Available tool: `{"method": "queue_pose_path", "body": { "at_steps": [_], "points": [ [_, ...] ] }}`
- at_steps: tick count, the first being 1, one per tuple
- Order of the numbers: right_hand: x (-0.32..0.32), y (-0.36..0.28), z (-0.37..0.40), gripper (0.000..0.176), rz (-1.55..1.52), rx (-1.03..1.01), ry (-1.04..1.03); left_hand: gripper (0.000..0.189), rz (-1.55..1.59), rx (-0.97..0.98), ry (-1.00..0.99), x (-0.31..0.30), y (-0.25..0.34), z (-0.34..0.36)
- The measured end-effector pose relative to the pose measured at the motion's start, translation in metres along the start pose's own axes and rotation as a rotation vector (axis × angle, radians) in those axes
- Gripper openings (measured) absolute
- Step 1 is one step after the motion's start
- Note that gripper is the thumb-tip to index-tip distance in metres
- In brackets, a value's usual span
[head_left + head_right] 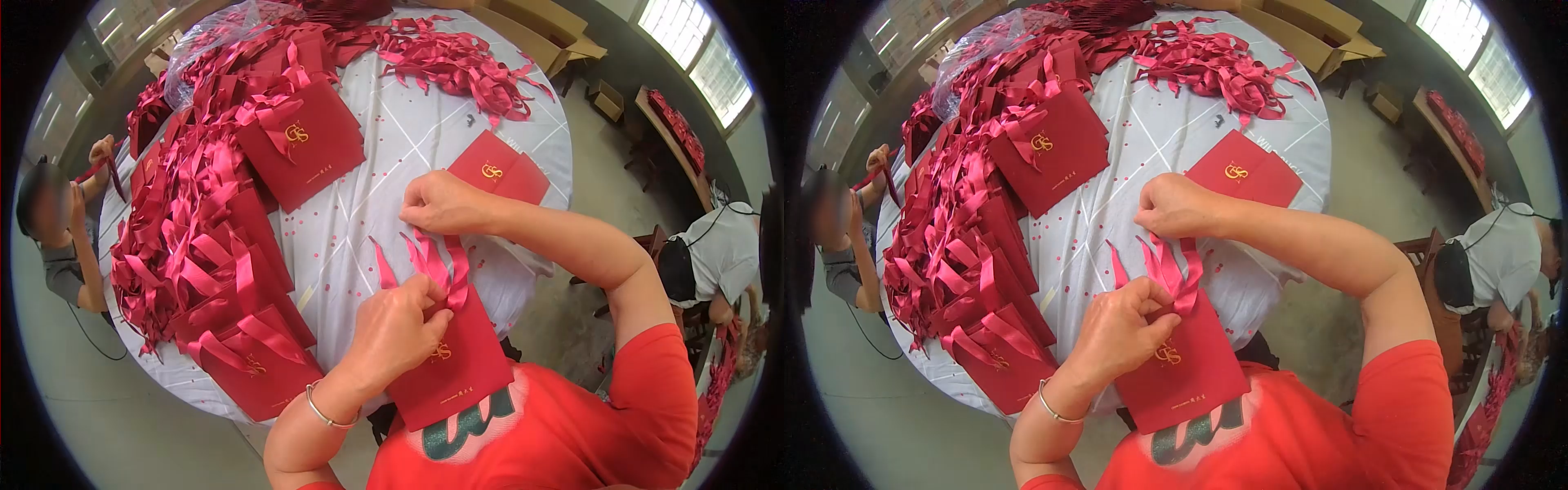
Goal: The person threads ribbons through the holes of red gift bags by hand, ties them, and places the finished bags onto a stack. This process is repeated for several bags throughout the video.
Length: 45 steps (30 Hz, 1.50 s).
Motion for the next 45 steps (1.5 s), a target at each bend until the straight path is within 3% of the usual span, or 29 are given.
{"method": "queue_pose_path", "body": {
  "at_steps": [3, 6, 8, 10, 16, 18, 31, 34, 36, 37, 38, 40, 44, 45],
  "points": [
    [0.006, -0.001, 0.01, 0.024, -0.238, 0.16, -0.13, 0.022, -0.001, 0.009, 0.017, -0.001, -0.001, 0.0],
    [-0.004, -0.016, 0.013, 0.025, -0.077, 0.079, -0.09, 0.022, -0.006, 0.005, 0.021, -0.002, -0.001, -0.001],
    [0.009, -0.026, 0.018, 0.027, 0.332, -0.036, -0.191, 0.022, -0.015, 0.001, 0.007, 0.0, -0.001, 0.0],
    [0.008, -0.028, 0.018, 0.028, 0.372, -0.062, -0.116, 0.021, -0.019, -0.012, -0.003, 0.001, -0.003, -0.001],
    [0.014, -0.013, 0.015, 0.024, 0.089, 0.045, -0.188, 0.019, -0.055, 0.016, 0.014, -0.002, 0.0, 0.0],
    [0.006, -0.007, 0.022, 0.024, -0.069, 0.187, -0.112, 0.019, -0.034, 0.026, 0.031, -0.003, -0.002, -0.001],
    [0.0, 0.009, 0.017, 0.021, -0.126, 0.114, 0.04, 0.02, -0.009, 0.01, 0.029, -0.006, -0.003, -0.002],
    [-0.013, 0.012, 0.025, 0.023, -0.296, 0.123, 0.11, 0.02, -0.02, -0.023, -0.01, -0.002, -0.009, -0.004],
    [-0.04, 0.012, 0.035, 0.026, -0.077, 0.065, 0.255, 0.02, -0.017, -0.022, 0.0, -0.003, -0.009, -0.005],
    [-0.051, 0.003, 0.045, 0.03, 0.029, -0.057, 0.355, 0.02, -0.019, -0.019, 0.006, -0.004, -0.01, -0.004],
    [-0.051, 0.0, 0.051, 0.03, 0.032, -0.065, 0.34, 0.02, -0.012, -0.03, 0.017, -0.005, -0.013, -0.004],
    [-0.054, -0.002, 0.063, 0.034, 0.339, 0.038, 0.296, 0.02, 0.002, -0.012, 0.015, -0.002, -0.013, -0.004],
    [-0.031, 0.005, 0.064, 0.039, 0.392, 0.126, 0.141, 0.019, 0.007, -0.001, 0.018, 0.0, -0.011, -0.003],
    [-0.03, 0.007, 0.063, 0.035, 0.28, 0.148, 0.164, 0.018, -0.004, 0.006, 0.026, -0.001, -0.01, -0.003]
  ]
}}
Point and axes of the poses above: each hand's wrist, its own z-axis away from the middle knuckle, its own x-axis out of the palm, y = z × x, the point moved 10 cm from there along -z, towards the middle knuckle, and after that the axes turned 4 degrees about y, right-handed, at the moved point
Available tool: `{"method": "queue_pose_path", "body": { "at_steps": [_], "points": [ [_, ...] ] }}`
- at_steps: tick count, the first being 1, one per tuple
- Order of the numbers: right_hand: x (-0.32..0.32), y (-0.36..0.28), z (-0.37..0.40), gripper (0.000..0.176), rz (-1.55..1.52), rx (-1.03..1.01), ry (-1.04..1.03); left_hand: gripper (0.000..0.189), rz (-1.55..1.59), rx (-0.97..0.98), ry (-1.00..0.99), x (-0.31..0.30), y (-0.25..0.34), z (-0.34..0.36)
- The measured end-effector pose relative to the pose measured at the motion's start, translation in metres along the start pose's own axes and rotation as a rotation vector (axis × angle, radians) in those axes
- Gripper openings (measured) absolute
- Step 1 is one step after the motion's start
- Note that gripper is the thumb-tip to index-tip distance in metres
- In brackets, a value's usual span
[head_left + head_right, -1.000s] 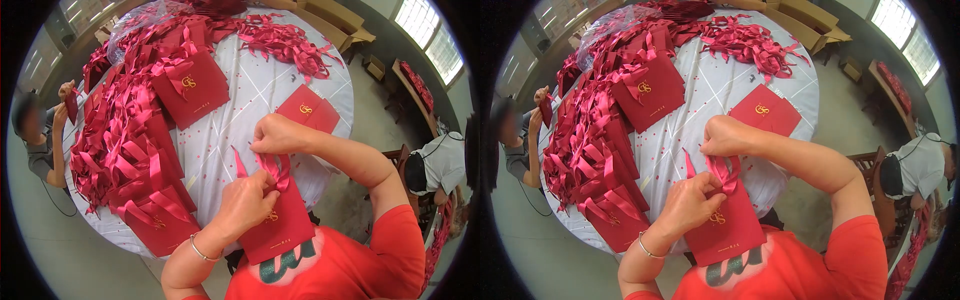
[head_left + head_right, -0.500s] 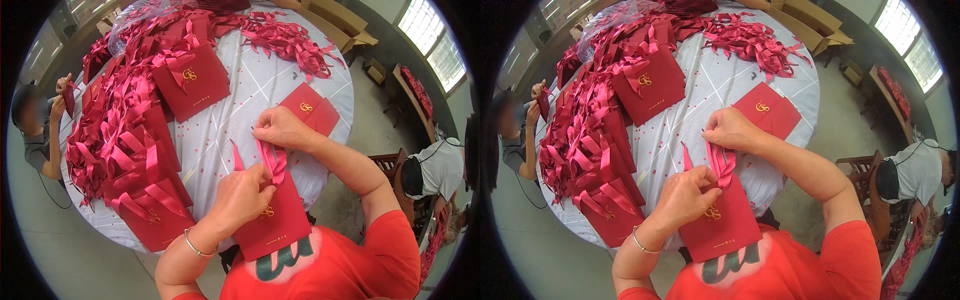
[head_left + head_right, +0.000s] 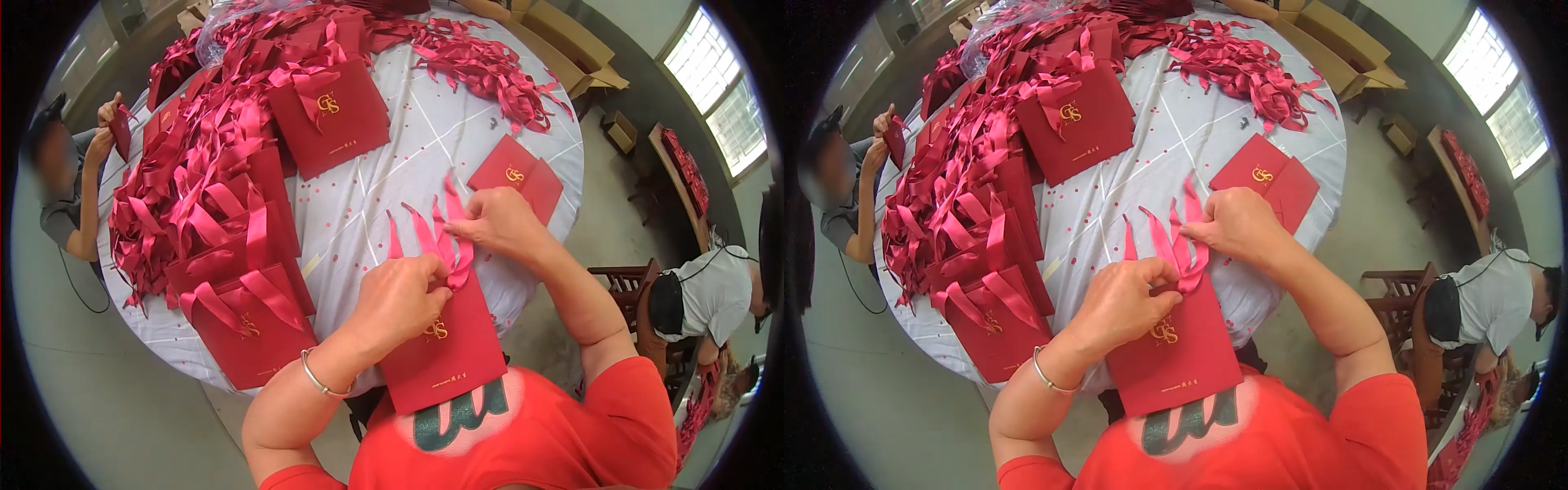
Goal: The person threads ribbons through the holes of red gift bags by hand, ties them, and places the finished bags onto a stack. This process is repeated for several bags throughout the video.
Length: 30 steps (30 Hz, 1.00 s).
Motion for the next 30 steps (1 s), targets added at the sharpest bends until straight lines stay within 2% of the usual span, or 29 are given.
{"method": "queue_pose_path", "body": {
  "at_steps": [1, 3, 6, 7, 9, 10, 13, 14, 17, 18, 20, 22, 23, 25, 26, 28, 29, 30],
  "points": [
    [0.001, 0.002, -0.001, 0.035, 0.0, 0.001, 0.001, 0.018, -0.01, 0.006, 0.007, -0.001, 0.001, 0.0],
    [0.017, 0.018, -0.001, 0.024, -0.445, 0.152, -0.085, 0.017, -0.001, 0.006, 0.006, 0.0, -0.002, -0.001],
    [0.007, 0.016, -0.006, 0.007, -0.851, 0.036, 0.04, 0.017, 0.011, -0.006, -0.002, 0.0, -0.001, -0.001],
    [0.004, 0.017, -0.004, 0.007, -0.848, 0.04, 0.044, 0.018, 0.008, -0.015, -0.003, 0.0, -0.001, -0.001],
    [0.002, 0.016, 0.0, 0.005, -1.252, 0.145, -0.014, 0.018, -0.004, -0.014, -0.001, 0.0, -0.001, -0.001],
    [0.002, 0.019, -0.003, 0.009, -1.347, 0.084, -0.026, 0.019, -0.018, -0.018, 0.006, 0.0, -0.001, -0.001],
    [-0.017, 0.016, 0.002, 0.012, -1.559, 0.153, 0.144, 0.019, -0.01, -0.016, 0.015, 0.0, -0.002, -0.001],
    [-0.019, 0.014, 0.004, 0.012, -1.559, 0.157, 0.144, 0.019, -0.008, -0.018, 0.012, 0.001, -0.003, -0.001],
    [-0.045, 0.002, 0.009, 0.02, -1.514, -0.053, 0.207, 0.02, 0.019, -0.043, -0.003, 0.001, -0.005, -0.002],
    [-0.047, -0.003, 0.014, 0.02, -1.512, -0.054, 0.207, 0.02, 0.02, -0.044, -0.004, 0.0, -0.004, -0.002],
    [-0.066, -0.013, 0.03, 0.022, -1.278, -0.115, 0.374, 0.02, 0.023, -0.046, -0.005, 0.0, -0.003, -0.001],
    [-0.072, -0.042, 0.049, 0.027, -1.072, -0.31, 0.28, 0.018, -0.02, -0.044, -0.019, 0.001, -0.003, -0.001],
    [-0.066, -0.051, 0.056, 0.024, -1.021, -0.342, 0.125, 0.018, -0.019, -0.045, -0.018, 0.002, -0.007, -0.001],
    [-0.047, -0.058, 0.066, 0.021, -0.92, -0.191, -0.091, 0.019, 0.084, 0.088, 0.071, -0.003, -0.003, -0.001],
    [-0.042, -0.053, 0.068, 0.019, -0.78, -0.175, -0.018, 0.019, 0.086, 0.088, 0.067, -0.003, -0.005, -0.001],
    [-0.034, -0.053, 0.072, 0.017, -0.633, -0.335, 0.014, 0.021, 0.155, 0.011, -0.006, -0.001, -0.009, -0.002],
    [-0.032, -0.057, 0.073, 0.019, -0.533, -0.481, 0.059, 0.021, 0.157, 0.008, -0.003, -0.004, -0.007, -0.003],
    [-0.028, -0.055, 0.072, 0.019, -0.535, -0.483, 0.054, 0.02, 0.247, -0.042, -0.064, -0.001, -0.009, -0.002]
  ]
}}
Point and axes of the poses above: each hand's wrist, its own z-axis away from the middle knuckle, its own x-axis out of the palm, y = z × x, the point moved 10 cm from there along -z, towards the middle knuckle, and after that the axes turned 4 degrees about y, right-handed, at the moved point
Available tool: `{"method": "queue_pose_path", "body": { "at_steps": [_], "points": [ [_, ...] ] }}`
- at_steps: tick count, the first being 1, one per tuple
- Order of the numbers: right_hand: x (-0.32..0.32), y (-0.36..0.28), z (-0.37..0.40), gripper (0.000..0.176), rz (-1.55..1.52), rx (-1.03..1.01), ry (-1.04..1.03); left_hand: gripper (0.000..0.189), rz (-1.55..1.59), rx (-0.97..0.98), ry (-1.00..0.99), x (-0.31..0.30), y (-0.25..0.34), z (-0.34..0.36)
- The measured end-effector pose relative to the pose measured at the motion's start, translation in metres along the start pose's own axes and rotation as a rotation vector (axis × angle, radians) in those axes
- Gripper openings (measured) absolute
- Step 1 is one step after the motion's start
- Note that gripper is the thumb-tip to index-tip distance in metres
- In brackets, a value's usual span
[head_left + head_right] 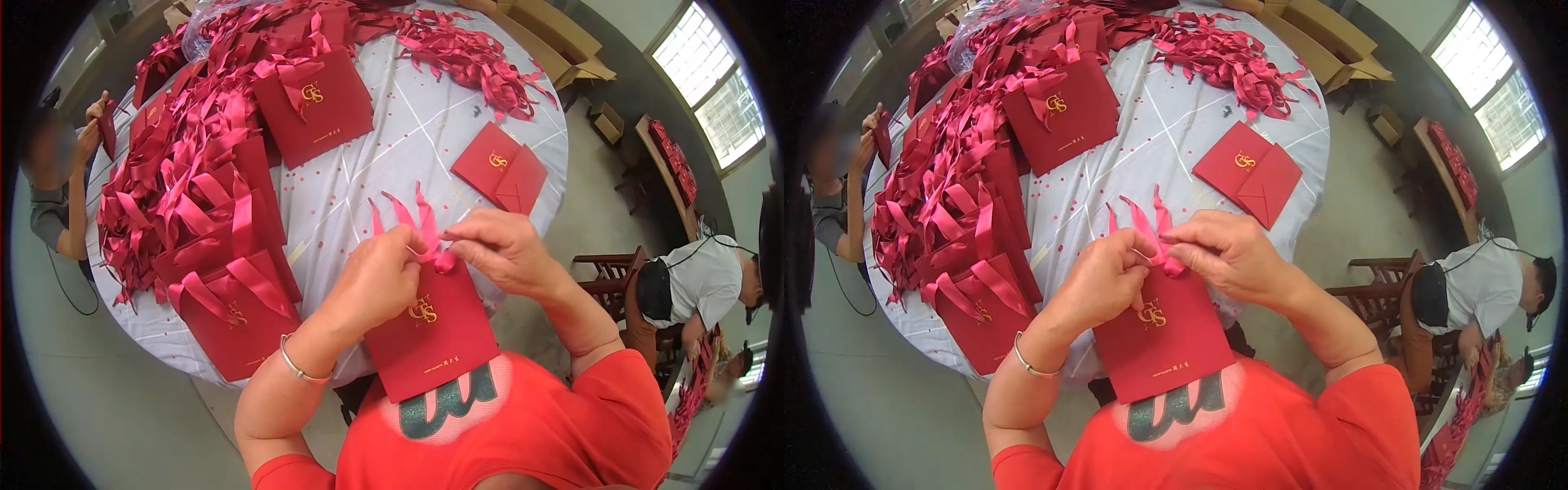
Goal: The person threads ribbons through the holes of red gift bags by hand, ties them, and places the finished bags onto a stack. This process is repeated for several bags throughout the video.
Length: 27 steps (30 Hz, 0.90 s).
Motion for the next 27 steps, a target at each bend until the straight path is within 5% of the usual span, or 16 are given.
{"method": "queue_pose_path", "body": {
  "at_steps": [4, 19, 27],
  "points": [
    [0.015, -0.008, 0.007, 0.021, 0.192, -0.172, 0.015, 0.019, 0.292, -0.143, -0.061, 0.005, -0.009, 0.001],
    [-0.012, 0.03, -0.011, 0.018, 0.221, 0.02, -0.094, 0.012, 0.223, -0.282, -0.116, -0.017, -0.016, -0.003],
    [-0.008, -0.008, -0.003, 0.031, 0.332, -0.165, 0.034, 0.014, 0.256, -0.284, -0.172, -0.007, -0.025, -0.005]
  ]
}}
Point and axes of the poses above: each hand's wrist, its own z-axis away from the middle knuckle, its own x-axis out of the palm, y = z × x, the point moved 10 cm from there along -z, towards the middle knuckle, and after that the axes turned 4 degrees about y, right-handed, at the moved point
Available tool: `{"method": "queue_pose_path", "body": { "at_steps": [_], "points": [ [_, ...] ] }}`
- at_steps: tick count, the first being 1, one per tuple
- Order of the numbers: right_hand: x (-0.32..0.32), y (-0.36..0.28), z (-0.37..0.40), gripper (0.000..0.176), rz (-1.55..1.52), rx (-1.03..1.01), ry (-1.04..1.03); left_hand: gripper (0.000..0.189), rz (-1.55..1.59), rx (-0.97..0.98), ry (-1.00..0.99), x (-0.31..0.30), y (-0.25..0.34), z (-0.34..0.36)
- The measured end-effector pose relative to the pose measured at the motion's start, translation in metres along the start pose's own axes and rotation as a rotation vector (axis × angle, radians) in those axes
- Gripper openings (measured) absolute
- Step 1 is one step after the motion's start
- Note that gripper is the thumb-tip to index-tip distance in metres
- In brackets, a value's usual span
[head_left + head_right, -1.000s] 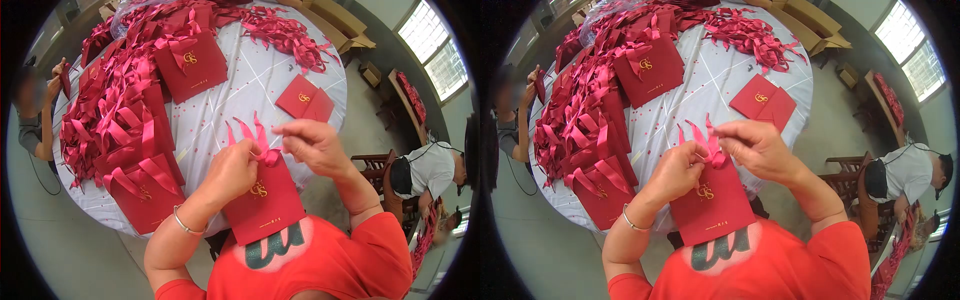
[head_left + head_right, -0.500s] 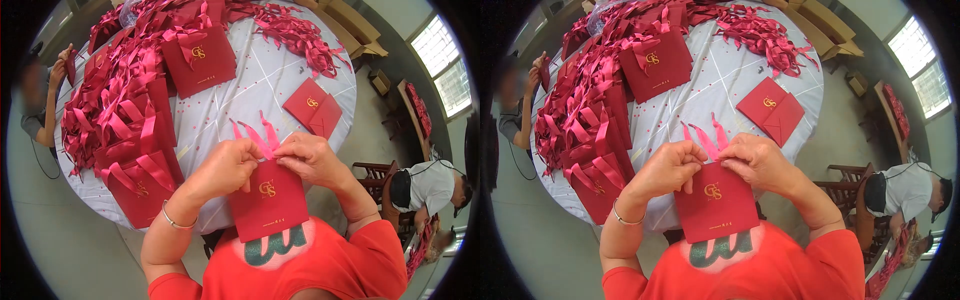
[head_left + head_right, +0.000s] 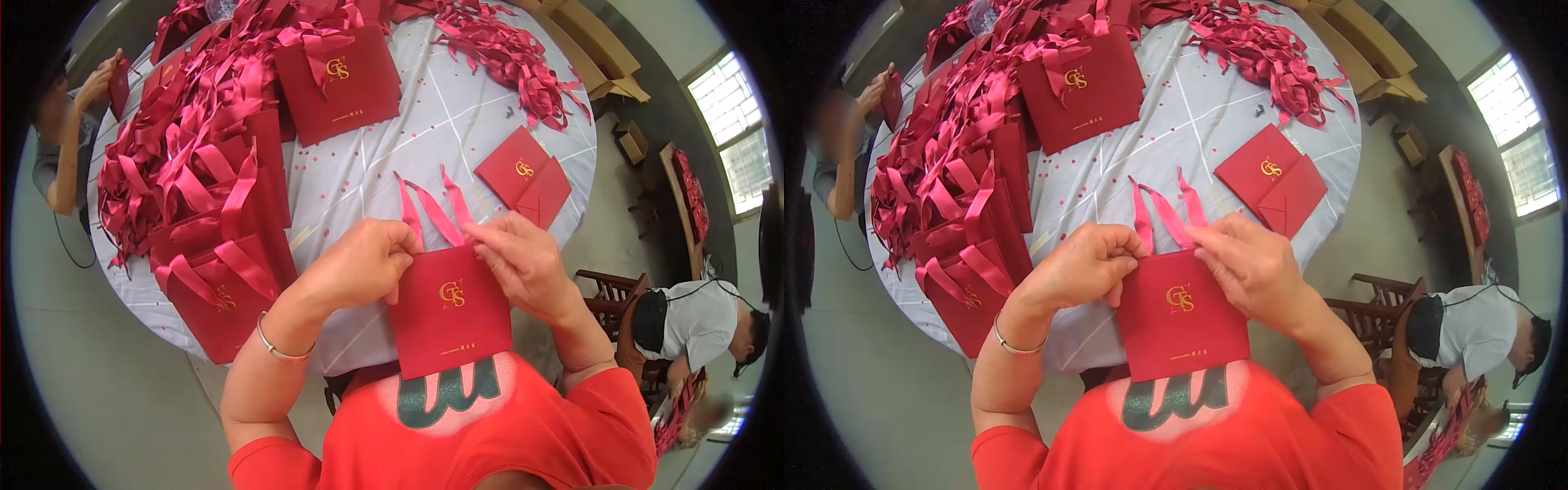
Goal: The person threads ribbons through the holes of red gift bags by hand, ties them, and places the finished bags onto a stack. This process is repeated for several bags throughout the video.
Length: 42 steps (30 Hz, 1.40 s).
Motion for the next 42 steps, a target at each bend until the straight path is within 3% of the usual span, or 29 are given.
{"method": "queue_pose_path", "body": {
  "at_steps": [2, 5, 10, 23, 37, 42],
  "points": [
    [0.002, -0.02, -0.003, 0.03, 0.002, -0.103, 0.003, 0.014, 0.022, -0.008, -0.011, -0.001, -0.001, -0.001],
    [0.013, -0.02, 0.001, 0.025, -0.126, -0.096, -0.022, 0.013, 0.117, -0.089, -0.082, 0.004, -0.006, -0.002],
    [0.023, -0.017, 0.001, 0.022, -0.065, -0.07, -0.057, 0.014, 0.123, -0.137, -0.057, 0.001, -0.009, -0.001],
    [0.019, -0.026, 0.001, 0.022, -0.043, -0.11, 0.01, 0.014, -0.014, -0.129, -0.086, 0.004, -0.009, 0.0],
    [0.03, -0.044, 0.009, 0.024, 0.081, -0.217, -0.05, 0.014, 0.21, -0.131, -0.11, 0.009, -0.011, -0.001],
    [0.022, -0.047, 0.005, 0.024, 0.07, -0.211, 0.056, 0.014, 0.188, -0.098, -0.147, 0.011, -0.01, -0.001]
  ]
}}
Point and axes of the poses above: each hand's wrist, its own z-axis away from the middle knuckle, its own x-axis out of the palm, y = z × x, the point moved 10 cm from there along -z, towards the middle knuckle, and after that the axes turned 4 degrees about y, right-handed, at the moved point
